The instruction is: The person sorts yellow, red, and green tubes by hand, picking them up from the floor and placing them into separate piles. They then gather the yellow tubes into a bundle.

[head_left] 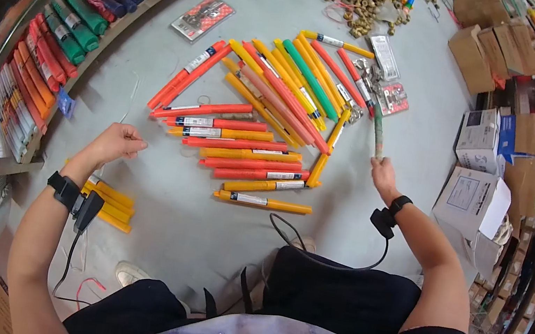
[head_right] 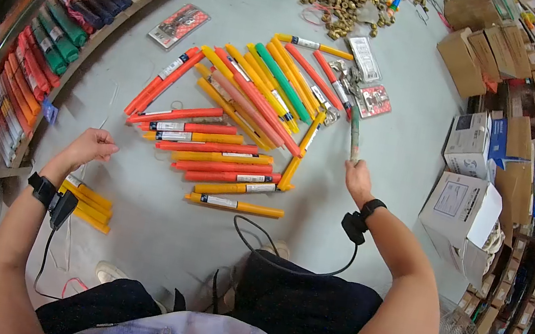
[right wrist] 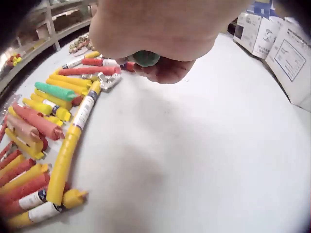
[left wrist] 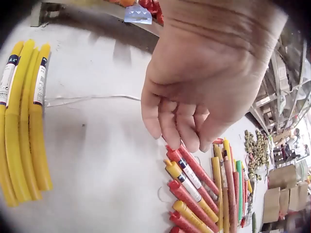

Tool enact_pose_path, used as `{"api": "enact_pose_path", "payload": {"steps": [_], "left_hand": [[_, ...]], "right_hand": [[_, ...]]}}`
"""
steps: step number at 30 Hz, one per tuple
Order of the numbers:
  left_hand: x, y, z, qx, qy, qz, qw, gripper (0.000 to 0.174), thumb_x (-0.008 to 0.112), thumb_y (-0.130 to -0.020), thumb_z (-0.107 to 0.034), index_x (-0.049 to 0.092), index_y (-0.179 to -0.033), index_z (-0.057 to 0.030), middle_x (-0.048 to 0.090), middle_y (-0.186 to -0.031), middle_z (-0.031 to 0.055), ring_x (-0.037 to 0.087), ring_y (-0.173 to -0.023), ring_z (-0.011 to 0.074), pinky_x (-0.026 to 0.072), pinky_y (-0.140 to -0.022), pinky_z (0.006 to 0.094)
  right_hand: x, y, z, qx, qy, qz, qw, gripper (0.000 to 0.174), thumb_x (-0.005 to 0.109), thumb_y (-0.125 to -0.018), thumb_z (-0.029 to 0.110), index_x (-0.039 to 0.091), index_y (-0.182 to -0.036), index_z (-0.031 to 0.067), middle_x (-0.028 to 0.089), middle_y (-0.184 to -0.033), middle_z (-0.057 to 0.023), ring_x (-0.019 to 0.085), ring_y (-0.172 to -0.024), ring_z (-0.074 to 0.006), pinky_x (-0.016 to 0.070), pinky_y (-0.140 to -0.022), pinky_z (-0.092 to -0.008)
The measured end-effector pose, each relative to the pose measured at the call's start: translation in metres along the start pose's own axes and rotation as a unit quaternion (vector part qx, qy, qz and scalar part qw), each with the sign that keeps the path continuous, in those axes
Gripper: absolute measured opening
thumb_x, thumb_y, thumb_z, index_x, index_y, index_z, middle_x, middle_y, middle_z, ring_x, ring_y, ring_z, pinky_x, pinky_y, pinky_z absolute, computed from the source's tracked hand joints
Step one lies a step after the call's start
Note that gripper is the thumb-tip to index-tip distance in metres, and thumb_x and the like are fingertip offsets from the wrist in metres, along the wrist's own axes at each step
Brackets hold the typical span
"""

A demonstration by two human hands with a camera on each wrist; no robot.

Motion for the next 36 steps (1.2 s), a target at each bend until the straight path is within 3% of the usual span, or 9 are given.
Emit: {"api": "enact_pose_path", "payload": {"steps": [5, 7, 9, 11, 17, 21, 25, 29, 36], "left_hand": [[0.022, -0.014, -0.018, -0.004, -0.065, 0.012, 0.998, 0.018, 0.059, -0.077, -0.021, 0.055, -0.072, -0.004, 0.054, -0.065, 0.0005, 0.051, -0.059, 0.0076, 0.0421, -0.054, 0.02], [0.031, -0.02, -0.02, 0.001, -0.059, 0.025, 0.998, 0.019, 0.059, -0.077, -0.022, 0.055, -0.071, -0.0039, 0.053, -0.065, 0.0006, 0.051, -0.06, 0.0075, 0.0418, -0.054, 0.0197], [0.037, -0.023, -0.02, 0.0, -0.053, 0.039, 0.998, 0.02, 0.058, -0.078, -0.023, 0.055, -0.071, -0.0038, 0.053, -0.065, 0.0007, 0.051, -0.06, 0.0075, 0.0416, -0.054, 0.0194], [0.043, -0.024, -0.023, 0.046, -0.054, 0.055, 0.996, 0.017, 0.058, -0.078, -0.02, 0.055, -0.075, -0.0034, 0.052, -0.064, 0.0, 0.051, -0.059, 0.0072, 0.0416, -0.055, 0.0191], [0.04, -0.019, -0.016, 0.018, -0.05, 0.053, 0.997, 0.016, 0.055, -0.078, -0.011, 0.053, -0.091, -0.0027, 0.05, -0.062, -0.0013, 0.05, -0.055, 0.0062, 0.0409, -0.053, 0.019], [0.027, -0.014, -0.005, 0.013, -0.058, 0.029, 0.998, 0.017, 0.055, -0.078, -0.012, 0.053, -0.093, -0.0021, 0.05, -0.063, -0.0008, 0.05, -0.054, 0.0064, 0.0408, -0.052, 0.0194], [0.013, -0.006, 0.014, 0.013, -0.069, 0.011, 0.997, 0.017, 0.055, -0.078, -0.012, 0.053, -0.092, -0.0014, 0.052, -0.063, -0.0002, 0.05, -0.054, 0.0069, 0.0413, -0.051, 0.02], [-0.001, 0.004, 0.03, 0.015, -0.077, 0.0, 0.997, 0.016, 0.055, -0.078, -0.012, 0.054, -0.089, -0.0012, 0.052, -0.062, -0.0001, 0.051, -0.054, 0.0067, 0.0419, -0.051, 0.0206], [-0.015, 0.024, 0.026, -0.002, -0.161, -0.006, 0.987, 0.018, 0.056, -0.078, -0.017, 0.056, -0.07, -0.0004, 0.052, -0.058, 0.0009, 0.05, -0.049, 0.0071, 0.041, -0.049, 0.0212]], "right_hand": [[0.035, 0.006, 0.004, 0.054, 0.021, 0.123, 0.991, 0.031, 0.047, -0.078, 0.03, 0.05, -0.085, -0.0007, 0.058, -0.068, -0.0116, 0.06, -0.06, -0.024, 0.0464, -0.049, -0.0339], [0.041, 0.015, 0.021, 0.098, 0.05, 0.262, 0.959, 0.031, 0.046, -0.078, 0.03, 0.053, -0.083, 0.0003, 0.058, -0.063, -0.0101, 0.06, -0.057, -0.0215, 0.0472, -0.049, -0.0326], [0.04, 0.003, 0.04, 0.025, 0.137, 0.281, 0.95, 0.032, 0.045, -0.078, 0.032, 0.055, -0.081, 0.002, 0.058, -0.061, -0.0105, 0.059, -0.051, -0.0215, 0.047, -0.049, -0.0338], [0.034, -0.004, 0.083, -0.3, 0.409, 0.045, 0.861, 0.034, 0.045, -0.079, 0.036, 0.056, -0.078, 0.0032, 0.058, -0.06, -0.0118, 0.059, -0.055, -0.0254, 0.0476, -0.053, -0.0366], [0.058, 0.003, 0.144, -0.264, 0.054, 0.15, 0.951, 0.045, 0.047, -0.078, 0.047, 0.058, -0.083, 0.0043, 0.06, -0.075, -0.0147, 0.058, -0.076, -0.0295, 0.0452, -0.067, -0.036], [0.082, 0.014, 0.15, -0.176, 0.1, 0.284, 0.937, 0.04, 0.059, -0.076, 0.037, 0.056, -0.092, 0.001, 0.058, -0.075, -0.0069, 0.053, -0.064, -0.0159, 0.0432, -0.058, -0.029], [0.088, 0.024, 0.159, -0.188, 0.053, 0.337, 0.921, 0.044, 0.062, -0.072, 0.042, 0.058, -0.083, -0.0003, 0.057, -0.071, -0.0088, 0.053, -0.063, -0.016, 0.0429, -0.057, -0.0283], [0.069, -0.001, 0.161, -0.221, 0.203, 0.198, 0.933, 0.049, 0.055, -0.07, 0.052, 0.059, -0.09, 0.0067, 0.061, -0.083, -0.0135, 0.059, -0.081, -0.0264, 0.0444, -0.069, -0.0348], [0.049, -0.007, 0.161, -0.208, 0.272, 0.145, 0.928, 0.048, 0.051, -0.074, 0.049, 0.058, -0.096, 0.007, 0.061, -0.089, -0.0155, 0.057, -0.086, -0.03, 0.0447, -0.075, -0.0374]]}}
Point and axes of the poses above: each hand's wrist, its own y-axis away from the middle knuckle, its own x-axis out of the palm, z = x × y, the point moved 5 cm from there along -y, towards the middle knuckle
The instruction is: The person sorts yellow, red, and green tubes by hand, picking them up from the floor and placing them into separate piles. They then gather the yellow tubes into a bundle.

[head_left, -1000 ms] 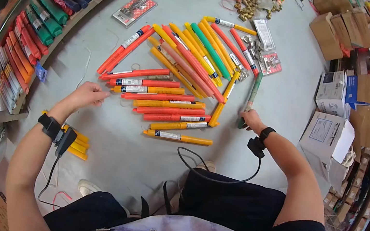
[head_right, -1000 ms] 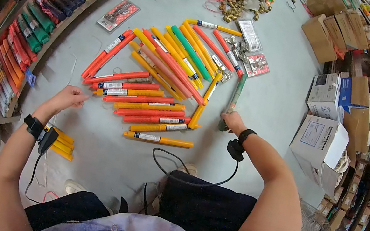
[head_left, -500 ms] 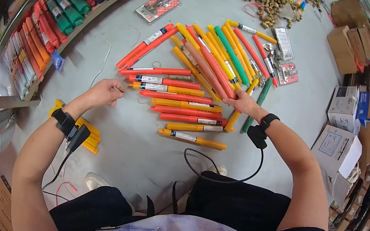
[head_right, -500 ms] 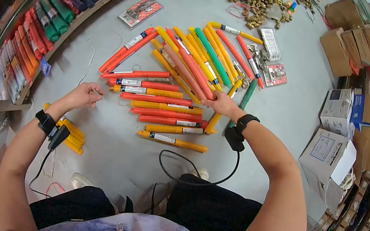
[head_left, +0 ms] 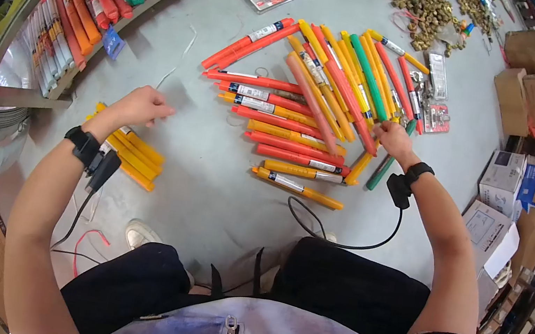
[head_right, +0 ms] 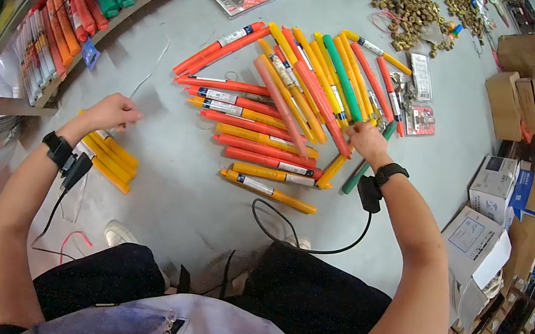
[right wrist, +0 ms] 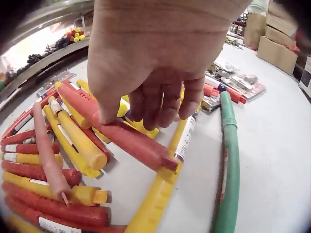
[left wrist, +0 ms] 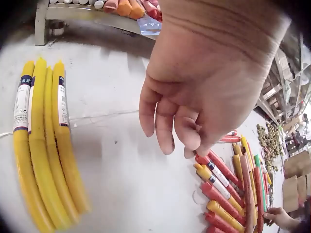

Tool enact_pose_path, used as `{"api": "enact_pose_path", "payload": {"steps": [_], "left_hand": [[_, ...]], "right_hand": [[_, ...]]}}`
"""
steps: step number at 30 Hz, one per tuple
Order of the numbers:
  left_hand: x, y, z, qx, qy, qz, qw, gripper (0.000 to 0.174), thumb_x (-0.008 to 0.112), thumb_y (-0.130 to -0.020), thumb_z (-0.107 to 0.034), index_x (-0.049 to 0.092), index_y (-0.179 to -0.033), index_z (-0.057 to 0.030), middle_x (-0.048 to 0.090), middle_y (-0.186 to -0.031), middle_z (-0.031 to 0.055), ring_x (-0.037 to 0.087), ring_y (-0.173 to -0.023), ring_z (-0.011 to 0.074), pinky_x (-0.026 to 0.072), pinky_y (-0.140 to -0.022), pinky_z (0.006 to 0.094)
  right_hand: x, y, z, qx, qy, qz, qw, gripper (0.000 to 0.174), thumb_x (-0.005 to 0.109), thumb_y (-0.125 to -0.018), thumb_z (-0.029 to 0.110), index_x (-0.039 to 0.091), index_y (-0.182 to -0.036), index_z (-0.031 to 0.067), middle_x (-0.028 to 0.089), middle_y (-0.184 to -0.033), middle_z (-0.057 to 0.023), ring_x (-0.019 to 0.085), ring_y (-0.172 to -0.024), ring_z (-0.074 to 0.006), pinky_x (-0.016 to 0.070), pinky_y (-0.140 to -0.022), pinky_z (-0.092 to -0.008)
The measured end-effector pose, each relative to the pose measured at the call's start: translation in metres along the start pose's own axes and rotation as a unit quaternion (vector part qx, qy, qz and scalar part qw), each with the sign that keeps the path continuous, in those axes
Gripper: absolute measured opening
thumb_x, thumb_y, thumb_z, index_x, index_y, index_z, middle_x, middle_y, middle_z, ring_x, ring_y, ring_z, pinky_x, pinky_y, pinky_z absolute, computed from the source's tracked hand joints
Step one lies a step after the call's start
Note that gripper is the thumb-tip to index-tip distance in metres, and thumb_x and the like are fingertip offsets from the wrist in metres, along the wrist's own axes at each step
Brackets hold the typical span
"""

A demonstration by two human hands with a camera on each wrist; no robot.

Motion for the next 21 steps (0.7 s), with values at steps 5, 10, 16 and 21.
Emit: {"api": "enact_pose_path", "payload": {"steps": [5, 10, 16, 21], "left_hand": [[-0.023, -0.002, 0.034, 0.0, -0.049, -0.065, 0.997, 0.021, 0.056, -0.075, -0.018, 0.058, -0.071, 0.0023, 0.054, -0.057, 0.0045, 0.052, -0.047, 0.0116, 0.0417, -0.048, 0.024], [-0.025, -0.006, 0.052, 0.038, -0.009, -0.069, 0.997, 0.018, 0.054, -0.075, -0.015, 0.057, -0.076, 0.0027, 0.055, -0.058, 0.0056, 0.053, -0.051, 0.0121, 0.0423, -0.049, 0.0249], [-0.025, -0.005, 0.049, 0.053, -0.023, -0.049, 0.997, 0.016, 0.052, -0.075, -0.015, 0.058, -0.078, 0.0001, 0.055, -0.06, 0.0045, 0.053, -0.056, 0.0111, 0.0429, -0.054, 0.0256], [-0.068, 0.039, 0.091, 0.016, -0.08, -0.1, 0.992, 0.023, 0.056, -0.078, -0.024, 0.059, -0.075, -0.0006, 0.055, -0.058, 0.002, 0.051, -0.054, 0.0088, 0.0421, -0.051, 0.0254]], "right_hand": [[0.007, -0.006, -0.056, 0.078, 0.039, 0.007, 0.996, 0.039, 0.047, -0.078, 0.039, 0.06, -0.092, 0.0047, 0.059, -0.094, -0.0174, 0.057, -0.089, -0.0315, 0.044, -0.078, -0.0403], [0.024, 0.012, -0.074, 0.145, 0.009, 0.096, 0.985, 0.038, 0.045, -0.079, 0.035, 0.058, -0.071, -0.0004, 0.06, -0.062, -0.0087, 0.06, -0.054, -0.0188, 0.0484, -0.055, -0.031], [0.049, 0.033, -0.076, 0.095, -0.115, 0.157, 0.976, 0.035, 0.047, -0.078, 0.031, 0.056, -0.084, -0.003, 0.058, -0.062, -0.0115, 0.057, -0.049, -0.0215, 0.0476, -0.049, -0.031], [0.09, 0.022, -0.099, 0.145, -0.256, 0.182, 0.938, 0.028, 0.049, -0.079, 0.033, 0.051, -0.086, 0.0059, 0.055, -0.062, -0.0088, 0.052, -0.042, -0.019, 0.0388, -0.036, -0.0293]]}}
Point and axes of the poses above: each hand's wrist, its own y-axis away from the middle knuckle, its own x-axis out of the palm, z = x × y, the point moved 5 cm from there along -y, towards the middle knuckle
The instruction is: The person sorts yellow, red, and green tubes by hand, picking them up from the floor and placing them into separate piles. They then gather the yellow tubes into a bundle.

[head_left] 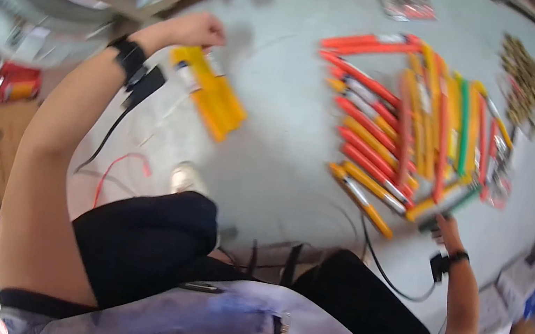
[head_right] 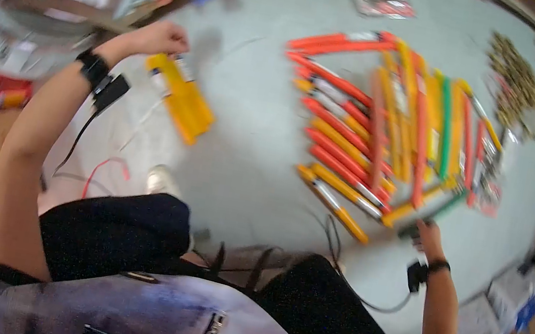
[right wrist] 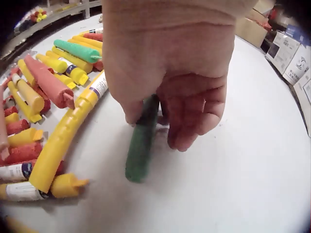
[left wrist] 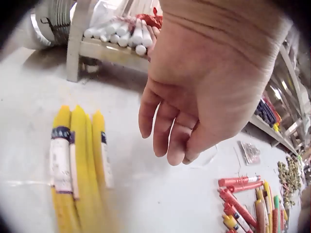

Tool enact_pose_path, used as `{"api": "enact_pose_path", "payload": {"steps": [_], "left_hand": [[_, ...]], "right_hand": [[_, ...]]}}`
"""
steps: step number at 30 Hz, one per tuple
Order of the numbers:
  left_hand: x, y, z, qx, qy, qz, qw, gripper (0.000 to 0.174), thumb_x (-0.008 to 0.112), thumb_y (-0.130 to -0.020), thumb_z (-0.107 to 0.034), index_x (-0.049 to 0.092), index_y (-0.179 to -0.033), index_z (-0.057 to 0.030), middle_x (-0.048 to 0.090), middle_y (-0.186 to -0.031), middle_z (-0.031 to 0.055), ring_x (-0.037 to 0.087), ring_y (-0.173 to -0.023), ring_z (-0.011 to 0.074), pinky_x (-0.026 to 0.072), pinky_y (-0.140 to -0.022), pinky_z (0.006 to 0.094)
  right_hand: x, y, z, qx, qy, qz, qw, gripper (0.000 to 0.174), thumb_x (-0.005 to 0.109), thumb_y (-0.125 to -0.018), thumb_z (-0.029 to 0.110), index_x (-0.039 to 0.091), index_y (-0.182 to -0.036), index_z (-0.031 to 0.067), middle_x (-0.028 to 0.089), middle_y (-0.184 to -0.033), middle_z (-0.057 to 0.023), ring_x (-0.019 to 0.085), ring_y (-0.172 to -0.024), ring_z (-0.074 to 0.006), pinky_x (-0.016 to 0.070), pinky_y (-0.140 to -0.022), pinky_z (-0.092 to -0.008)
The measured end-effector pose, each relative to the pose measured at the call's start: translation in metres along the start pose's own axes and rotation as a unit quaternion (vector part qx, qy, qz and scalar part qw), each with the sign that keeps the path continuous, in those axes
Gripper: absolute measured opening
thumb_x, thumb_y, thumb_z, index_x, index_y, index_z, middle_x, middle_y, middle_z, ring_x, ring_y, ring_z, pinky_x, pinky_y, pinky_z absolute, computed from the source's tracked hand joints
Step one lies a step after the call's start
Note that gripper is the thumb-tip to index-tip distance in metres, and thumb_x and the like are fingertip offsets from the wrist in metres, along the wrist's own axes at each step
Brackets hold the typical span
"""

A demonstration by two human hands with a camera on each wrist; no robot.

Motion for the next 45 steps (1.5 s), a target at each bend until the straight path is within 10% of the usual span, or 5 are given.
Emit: {"api": "enact_pose_path", "payload": {"steps": [10, 20, 28, 35, 45], "left_hand": [[-0.007, 0.088, 0.083, -0.192, -0.033, 0.012, 0.981, 0.025, 0.058, -0.072, -0.027, 0.06, -0.068, -0.0025, 0.059, -0.057, 0.0045, 0.057, -0.053, 0.0114, 0.0434, -0.051, 0.0255], [0.058, 0.119, 0.062, -0.011, -0.094, 0.071, 0.993, 0.015, 0.055, -0.071, -0.017, 0.061, -0.077, -0.0048, 0.061, -0.072, 0.0105, 0.059, -0.067, 0.0239, 0.0459, -0.063, 0.0334], [0.131, 0.138, 0.087, -0.068, 0.085, -0.013, 0.994, 0.019, 0.055, -0.074, -0.017, 0.06, -0.087, -0.0041, 0.062, -0.08, 0.0122, 0.059, -0.074, 0.0266, 0.0458, -0.066, 0.0337], [0.144, 0.122, 0.126, -0.137, 0.231, -0.101, 0.958, 0.019, 0.057, -0.074, -0.016, 0.06, -0.088, -0.0042, 0.062, -0.077, 0.0081, 0.059, -0.071, 0.0172, 0.0461, -0.064, 0.0293], [0.135, 0.129, 0.074, 0.002, 0.732, -0.03, 0.68, 0.045, 0.059, -0.079, -0.028, 0.044, -0.116, -0.0079, 0.054, -0.092, 0.0016, 0.053, -0.076, 0.0099, 0.0443, -0.067, 0.0225]], "right_hand": [[-0.007, -0.003, -0.016, 0.079, -0.187, 0.007, 0.979, 0.013, 0.052, -0.068, 0.021, 0.048, -0.065, 0.0086, 0.048, -0.054, -0.0043, 0.046, -0.04, -0.0158, 0.0359, -0.034, -0.0263], [-0.003, 0.078, 0.066, -0.084, -0.181, -0.133, 0.971, 0.015, 0.048, -0.079, 0.016, 0.044, -0.087, 0.0037, 0.054, -0.069, -0.008, 0.045, -0.039, -0.0099, 0.0352, -0.031, -0.0212], [0.107, 0.119, 0.248, -0.376, -0.002, 0.094, 0.922, 0.04, 0.051, -0.077, 0.004, 0.04, -0.115, 0.0002, 0.052, -0.072, -0.0038, 0.047, -0.046, -0.0083, 0.0355, -0.037, -0.0203], [0.272, 0.198, 0.343, -0.287, 0.038, 0.28, 0.915, 0.035, 0.057, -0.075, 0.01, 0.046, -0.106, -0.0014, 0.051, -0.068, -0.0036, 0.043, -0.042, -0.0071, 0.034, -0.036, -0.0209], [0.38, 0.223, 0.372, -0.527, 0.198, 0.172, 0.808, 0.023, 0.057, -0.073, 0.01, 0.047, -0.089, -0.0021, 0.057, -0.067, -0.0107, 0.054, -0.052, -0.0166, 0.0439, -0.048, -0.0288]]}}
Point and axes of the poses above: each hand's wrist, its own y-axis away from the middle knuckle, its own x-axis out of the palm, z = x × y, the point moved 5 cm from there along -y, towards the middle knuckle
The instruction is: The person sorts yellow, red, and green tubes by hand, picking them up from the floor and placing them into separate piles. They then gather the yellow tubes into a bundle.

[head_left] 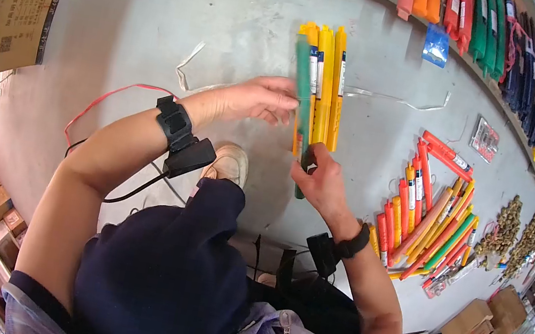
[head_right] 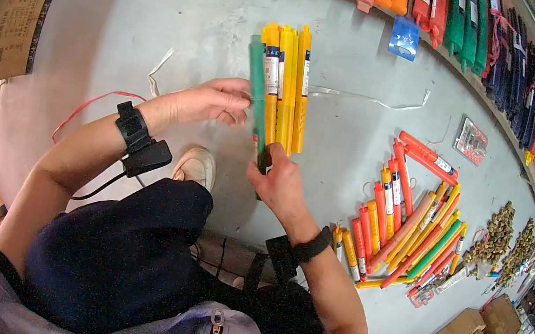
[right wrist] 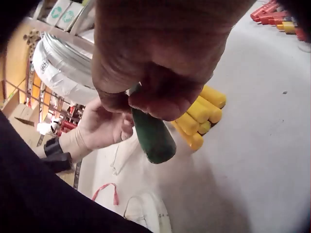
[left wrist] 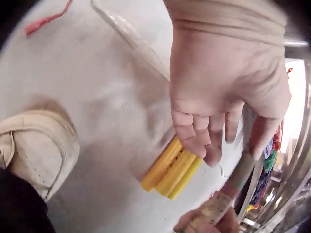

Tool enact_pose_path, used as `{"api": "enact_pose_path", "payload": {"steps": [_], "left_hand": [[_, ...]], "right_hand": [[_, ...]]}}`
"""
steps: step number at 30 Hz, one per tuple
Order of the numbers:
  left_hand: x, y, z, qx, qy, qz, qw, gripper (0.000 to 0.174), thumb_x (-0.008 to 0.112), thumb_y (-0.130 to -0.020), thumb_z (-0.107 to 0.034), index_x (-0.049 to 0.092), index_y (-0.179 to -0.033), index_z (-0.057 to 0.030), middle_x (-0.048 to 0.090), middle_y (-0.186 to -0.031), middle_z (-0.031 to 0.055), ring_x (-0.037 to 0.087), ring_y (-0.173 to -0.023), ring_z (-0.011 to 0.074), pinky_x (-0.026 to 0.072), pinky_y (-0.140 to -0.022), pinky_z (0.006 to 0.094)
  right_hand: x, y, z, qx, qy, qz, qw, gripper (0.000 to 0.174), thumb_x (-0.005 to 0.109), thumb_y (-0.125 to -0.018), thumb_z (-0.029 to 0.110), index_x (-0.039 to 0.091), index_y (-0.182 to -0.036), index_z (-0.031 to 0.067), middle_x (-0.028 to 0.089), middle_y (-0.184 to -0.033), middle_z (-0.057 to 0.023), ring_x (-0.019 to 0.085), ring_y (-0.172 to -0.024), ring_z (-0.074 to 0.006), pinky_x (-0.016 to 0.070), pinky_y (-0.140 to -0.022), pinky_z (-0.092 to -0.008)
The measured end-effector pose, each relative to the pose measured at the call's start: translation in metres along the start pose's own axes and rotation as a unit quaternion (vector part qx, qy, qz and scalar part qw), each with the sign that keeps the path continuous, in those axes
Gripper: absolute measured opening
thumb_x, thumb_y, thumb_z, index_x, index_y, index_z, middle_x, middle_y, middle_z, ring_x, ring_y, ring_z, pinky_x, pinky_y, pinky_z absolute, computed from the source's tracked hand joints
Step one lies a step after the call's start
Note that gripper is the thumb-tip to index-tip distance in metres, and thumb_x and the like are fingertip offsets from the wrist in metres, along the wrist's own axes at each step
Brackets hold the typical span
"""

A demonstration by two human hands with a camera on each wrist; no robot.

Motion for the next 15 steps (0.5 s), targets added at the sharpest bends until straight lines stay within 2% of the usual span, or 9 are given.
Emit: {"api": "enact_pose_path", "payload": {"steps": [1, 3, 4, 6, 7, 9, 12, 14, 15], "left_hand": [[-0.006, -0.002, 0.003, -0.008, 0.024, -0.028, 0.999, 0.043, 0.058, -0.08, -0.028, 0.045, -0.114, -0.0066, 0.055, -0.09, 0.0019, 0.054, -0.075, 0.0105, 0.0454, -0.066, 0.0241], [-0.016, -0.005, 0.008, -0.016, 0.05, -0.058, 0.997, 0.042, 0.058, -0.08, -0.028, 0.045, -0.113, -0.0053, 0.056, -0.089, 0.0022, 0.055, -0.075, 0.0111, 0.0465, -0.066, 0.0258], [-0.02, -0.005, 0.01, -0.025, 0.054, -0.089, 0.994, 0.039, 0.057, -0.081, -0.029, 0.046, -0.108, -0.0039, 0.056, -0.087, 0.0032, 0.056, -0.074, 0.0119, 0.0469, -0.066, 0.0266], [-0.024, -0.005, 0.015, -0.035, 0.059, -0.119, 0.991, 0.036, 0.057, -0.081, -0.029, 0.048, -0.104, -0.0025, 0.056, -0.086, 0.0042, 0.056, -0.073, 0.0126, 0.0473, -0.067, 0.0274], [-0.025, -0.005, 0.017, -0.028, 0.059, -0.127, 0.99, 0.038, 0.058, -0.079, -0.031, 0.049, -0.101, -0.0012, 0.055, -0.084, 0.0053, 0.056, -0.072, 0.0133, 0.0474, -0.066, 0.0272], [-0.029, -0.007, 0.017, -0.018, 0.055, -0.133, 0.989, 0.04, 0.059, -0.078, -0.033, 0.049, -0.098, 0.0001, 0.054, -0.082, 0.0064, 0.056, -0.07, 0.0141, 0.0475, -0.065, 0.027], [-0.034, -0.007, 0.021, -0.037, 0.043, -0.142, 0.988, 0.039, 0.061, -0.077, -0.034, 0.051, -0.094, -0.0006, 0.055, -0.076, 0.0069, 0.056, -0.065, 0.0148, 0.0479, -0.063, 0.0275], [-0.037, -0.007, 0.02, -0.037, 0.019, -0.181, 0.983, 0.037, 0.061, -0.076, -0.035, 0.051, -0.09, -0.0015, 0.055, -0.074, 0.0071, 0.056, -0.063, 0.0157, 0.0479, -0.063, 0.0274], [-0.037, -0.008, 0.022, -0.05, 0.011, -0.168, 0.984, 0.037, 0.061, -0.076, -0.035, 0.051, -0.09, -0.0015, 0.055, -0.074, 0.0071, 0.056, -0.063, 0.0157, 0.0479, -0.063, 0.0274]], "right_hand": [[0.001, -0.003, 0.0, -0.001, 0.0, 0.0, 1.0, 0.023, 0.057, -0.073, 0.01, 0.047, -0.089, -0.0021, 0.057, -0.067, -0.0107, 0.054, -0.052, -0.0166, 0.0439, -0.048, -0.0288], [0.004, -0.008, -0.002, -0.008, -0.028, -0.009, 1.0, 0.03, 0.064, -0.069, 0.017, 0.045, -0.082, -0.002, 0.053, -0.063, -0.0194, 0.055, -0.062, -0.0379, 0.0443, -0.053, -0.0395], [0.006, -0.01, -0.004, -0.009, -0.027, -0.008, 1.0, 0.03, 0.064, -0.069, 0.017, 0.045, -0.082, -0.002, 0.053, -0.063, -0.0194, 0.055, -0.062, -0.0379, 0.0443, -0.053, -0.0395], [0.009, -0.01, -0.002, -0.079, 0.056, 0.011, 0.995, 0.028, 0.063, -0.072, 0.022, 0.049, -0.082, 0.0005, 0.058, -0.066, -0.0137, 0.057, -0.055, -0.0267, 0.0455, -0.051, -0.0342], [0.005, -0.01, 0.004, -0.078, 0.056, 0.011, 0.995, 0.028, 0.063, -0.072, 0.022, 0.049, -0.082, 0.0005, 0.058, -0.066, -0.0137, 0.057, -0.055, -0.0267, 0.0455, -0.051, -0.0342], [-0.005, -0.011, 0.031, -0.095, 0.31, 0.096, 0.941, 0.033, 0.061, -0.073, 0.033, 0.049, -0.078, 0.0026, 0.057, -0.061, -0.0124, 0.057, -0.056, -0.0295, 0.0452, -0.05, -0.0371], [-0.041, 0.004, 0.087, -0.136, 0.384, 0.136, 0.903, 0.033, 0.056, -0.076, 0.036, 0.048, -0.075, 0.0039, 0.055, -0.055, -0.0103, 0.058, -0.053, -0.0279, 0.0445, -0.047, -0.0369], [-0.07, 0.025, 0.142, -0.213, 0.321, 0.157, 0.909, 0.03, 0.054, -0.078, 0.032, 0.047, -0.072, 0.0033, 0.054, -0.053, -0.0095, 0.057, -0.051, -0.0262, 0.0435, -0.044, -0.0357], [-0.079, 0.036, 0.165, -0.211, 0.334, 0.189, 0.899, 0.029, 0.052, -0.079, 0.032, 0.047, -0.071, 0.0044, 0.051, -0.049, -0.0067, 0.056, -0.047, -0.0221, 0.0418, -0.04, -0.034]]}}
Point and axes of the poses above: each hand's wrist, its own y-axis away from the middle knuckle, its own x-axis out of the palm, z = x × y, the point moved 5 cm from there along -y, towards the middle knuckle
